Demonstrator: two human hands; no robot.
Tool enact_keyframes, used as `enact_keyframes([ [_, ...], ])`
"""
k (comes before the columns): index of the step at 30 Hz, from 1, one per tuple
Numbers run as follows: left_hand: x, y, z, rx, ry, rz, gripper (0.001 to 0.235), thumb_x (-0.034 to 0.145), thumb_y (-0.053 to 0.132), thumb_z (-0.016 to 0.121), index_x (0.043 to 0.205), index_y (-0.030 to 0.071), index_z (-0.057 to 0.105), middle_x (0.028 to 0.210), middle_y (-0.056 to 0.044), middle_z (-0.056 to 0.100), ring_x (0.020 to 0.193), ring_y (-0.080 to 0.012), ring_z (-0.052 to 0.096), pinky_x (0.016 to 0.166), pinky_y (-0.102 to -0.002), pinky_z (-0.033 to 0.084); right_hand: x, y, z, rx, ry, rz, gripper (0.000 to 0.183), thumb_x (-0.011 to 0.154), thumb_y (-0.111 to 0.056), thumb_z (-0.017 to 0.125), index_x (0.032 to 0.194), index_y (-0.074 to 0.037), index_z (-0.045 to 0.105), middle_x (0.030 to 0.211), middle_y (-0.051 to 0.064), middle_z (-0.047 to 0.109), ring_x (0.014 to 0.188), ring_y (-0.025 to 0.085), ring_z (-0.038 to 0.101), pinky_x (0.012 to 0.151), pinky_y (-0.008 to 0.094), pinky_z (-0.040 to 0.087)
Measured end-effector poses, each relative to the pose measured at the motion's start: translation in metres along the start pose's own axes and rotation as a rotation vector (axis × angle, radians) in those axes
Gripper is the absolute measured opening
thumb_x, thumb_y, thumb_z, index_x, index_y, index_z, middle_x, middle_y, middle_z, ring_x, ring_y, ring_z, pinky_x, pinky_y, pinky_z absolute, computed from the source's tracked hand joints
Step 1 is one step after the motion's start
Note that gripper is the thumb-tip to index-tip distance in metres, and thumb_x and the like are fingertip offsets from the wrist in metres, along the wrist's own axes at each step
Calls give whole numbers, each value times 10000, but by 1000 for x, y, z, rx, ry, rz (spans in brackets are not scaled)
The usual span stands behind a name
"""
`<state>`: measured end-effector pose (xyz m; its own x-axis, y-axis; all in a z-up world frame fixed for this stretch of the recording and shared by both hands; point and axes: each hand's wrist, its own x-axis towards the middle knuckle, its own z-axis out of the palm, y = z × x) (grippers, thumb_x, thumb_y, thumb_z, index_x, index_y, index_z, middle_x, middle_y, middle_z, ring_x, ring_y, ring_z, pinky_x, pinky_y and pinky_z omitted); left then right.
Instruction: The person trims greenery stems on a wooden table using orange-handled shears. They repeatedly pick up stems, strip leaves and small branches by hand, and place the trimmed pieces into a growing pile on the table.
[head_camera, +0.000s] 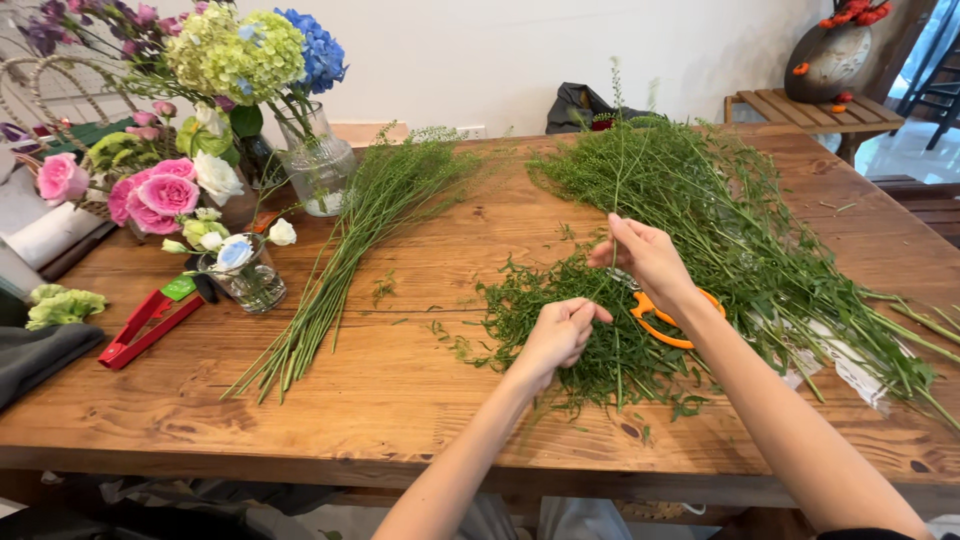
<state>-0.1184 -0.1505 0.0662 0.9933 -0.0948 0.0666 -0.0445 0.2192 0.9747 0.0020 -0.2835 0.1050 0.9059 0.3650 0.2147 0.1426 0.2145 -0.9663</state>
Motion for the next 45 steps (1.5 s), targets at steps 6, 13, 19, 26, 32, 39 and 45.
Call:
enact_keyframes([
  [6, -6, 22, -35, 152, 126, 102, 262, 1062, 155, 451, 1064, 20, 675, 447, 90, 422, 307, 1, 339, 264, -139, 240, 13, 36, -20, -18, -76, -37, 275, 1073, -266, 575, 917, -50, 643, 725, 137, 689, 631, 214, 707, 687, 304, 579],
  [13, -10, 74, -195, 882, 562, 272, 220, 994, 177, 546, 1007, 74, 740, 934, -181, 713, 981, -403, 666, 894, -475, 500, -34, 2, -46, -441, -105, 69, 328, 973, -18, 595, 1282, 94, 590, 945, 263, 726, 745, 308, 724, 786, 414, 564],
  [19, -43, 102, -300, 1330, 999, -165, 275, 964, 315, 529, 1112, 204, 733, 1047, -197, 723, 1012, -450, 664, 816, -557, 505, -46, -19, -108, -829, 37, 102, 270, 922, -223, 675, 1115, -56, 763, 1106, 105, 788, 994, 209, 729, 940, 333, 549],
  [26, -61, 52, -361, 1735, 1182, -102, 193, 835, 154, 642, 1017, 140, 703, 1031, -146, 676, 884, -410, 695, 744, -524, 517, -38, -2, -191, -1186, 244, 2, 211, 961, -189, 608, 1088, -119, 763, 1070, 40, 782, 992, 216, 713, 932, 372, 506],
  [32, -76, 11, -386, 2074, 1076, -63, 355, 743, 246, 704, 1097, 242, 724, 1109, -45, 702, 1048, -263, 646, 908, -401, 420, -27, 17, -206, -1369, 230, 87, 300, 978, -315, 603, 1169, -132, 745, 1027, 54, 780, 821, 190, 704, 764, 341, 561],
  [39, -79, 7, -378, 2179, 1224, 308, 210, 812, 194, 675, 1011, 225, 733, 977, -12, 651, 914, -235, 599, 801, -374, 403, 3, 30, -188, -1506, 262, 10, 340, 975, -434, 639, 934, -123, 770, 905, 78, 721, 795, 215, 680, 678, 386, 594],
  [45, -55, 44, -328, 2010, 1024, 270, 178, 951, 142, 625, 1093, 186, 723, 1013, -2, 705, 951, -155, 605, 911, -328, 414, 46, 53, -193, -1478, 198, 219, 199, 937, -166, 546, 1015, -127, 725, 991, 107, 737, 886, 347, 692, 707, 487, 568],
])
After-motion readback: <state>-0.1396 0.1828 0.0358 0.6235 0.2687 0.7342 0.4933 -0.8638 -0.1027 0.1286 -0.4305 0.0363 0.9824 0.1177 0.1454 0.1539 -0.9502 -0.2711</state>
